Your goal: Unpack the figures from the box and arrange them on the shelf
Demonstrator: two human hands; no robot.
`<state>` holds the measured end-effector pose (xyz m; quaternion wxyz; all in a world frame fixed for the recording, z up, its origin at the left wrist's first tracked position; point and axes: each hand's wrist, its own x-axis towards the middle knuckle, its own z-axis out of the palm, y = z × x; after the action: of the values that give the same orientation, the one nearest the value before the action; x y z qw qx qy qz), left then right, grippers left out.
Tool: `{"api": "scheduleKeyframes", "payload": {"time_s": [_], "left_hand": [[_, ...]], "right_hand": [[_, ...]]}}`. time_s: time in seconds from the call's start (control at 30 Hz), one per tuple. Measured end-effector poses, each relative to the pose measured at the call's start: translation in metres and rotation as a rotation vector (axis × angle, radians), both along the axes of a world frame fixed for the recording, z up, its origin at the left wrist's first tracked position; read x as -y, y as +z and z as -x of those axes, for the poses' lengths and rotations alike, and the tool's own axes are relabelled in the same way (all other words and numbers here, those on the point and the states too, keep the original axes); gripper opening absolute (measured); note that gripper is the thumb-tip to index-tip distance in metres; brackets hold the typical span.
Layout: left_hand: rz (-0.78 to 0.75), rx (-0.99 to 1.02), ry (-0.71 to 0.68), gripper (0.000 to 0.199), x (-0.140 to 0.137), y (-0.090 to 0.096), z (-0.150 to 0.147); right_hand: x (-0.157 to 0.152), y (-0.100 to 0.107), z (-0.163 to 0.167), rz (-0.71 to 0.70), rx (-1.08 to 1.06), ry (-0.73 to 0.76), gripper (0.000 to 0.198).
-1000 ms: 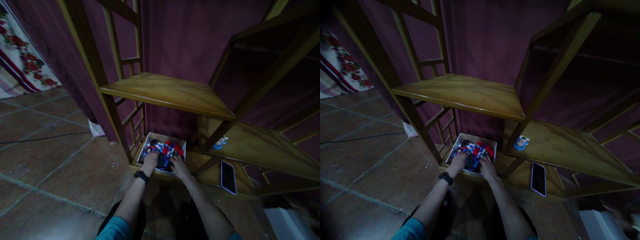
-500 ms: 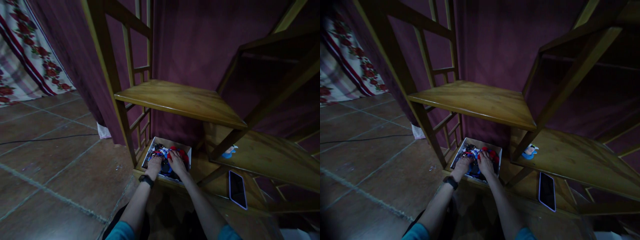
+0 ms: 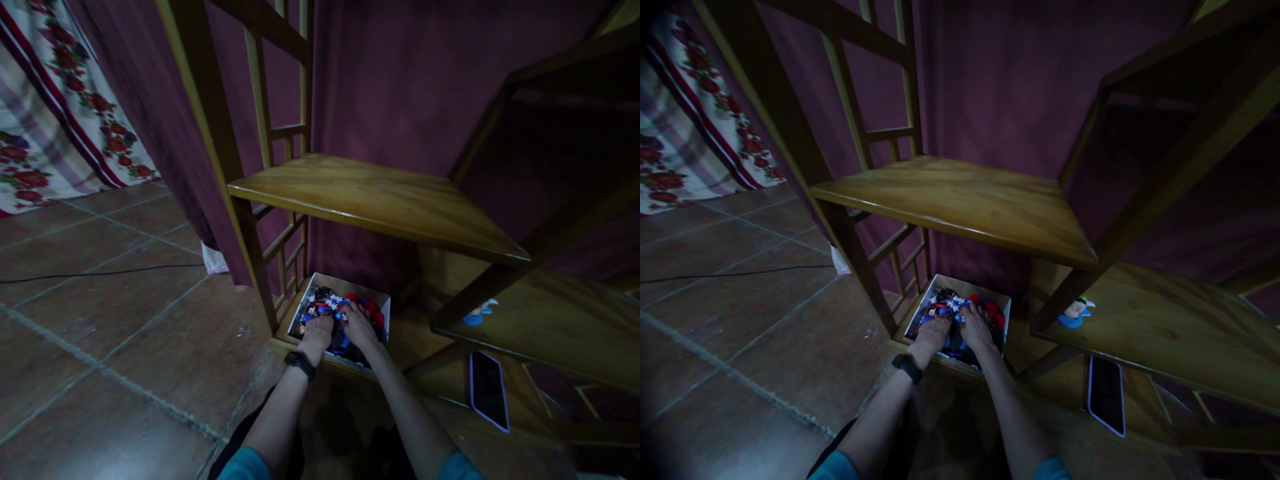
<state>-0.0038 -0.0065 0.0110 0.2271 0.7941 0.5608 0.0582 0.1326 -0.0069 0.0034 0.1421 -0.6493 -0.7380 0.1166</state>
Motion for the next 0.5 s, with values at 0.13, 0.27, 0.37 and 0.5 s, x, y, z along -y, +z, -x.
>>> {"api": "scheduleKeyframes", "payload": {"time_s": [0.13,0.27,0.37,0.5], "left_hand": [[-0.026,0.017,0.046,0.021,-0.003,0.010,0.007],[-0.034,0.239,0.148,0.015,-0.014,0.012,0.018],[-0.004,0.407,0.264,0.017,-0.025,0.007,0.025],[0.090,0.672,0.377,0.020,-0.033,0.007,0.029]], "right_hand": [[0.005,0.012,-0.006,-0.038,-0.053,0.009,0.022],[0.005,0.024,-0.014,-0.077,-0.415,-0.125,0.022],[0.005,0.028,-0.014,-0.018,-0.911,-0.248,0.028],[0.013,0.038,-0.007,0.055,-1.417,-0.332,0.038]]}}
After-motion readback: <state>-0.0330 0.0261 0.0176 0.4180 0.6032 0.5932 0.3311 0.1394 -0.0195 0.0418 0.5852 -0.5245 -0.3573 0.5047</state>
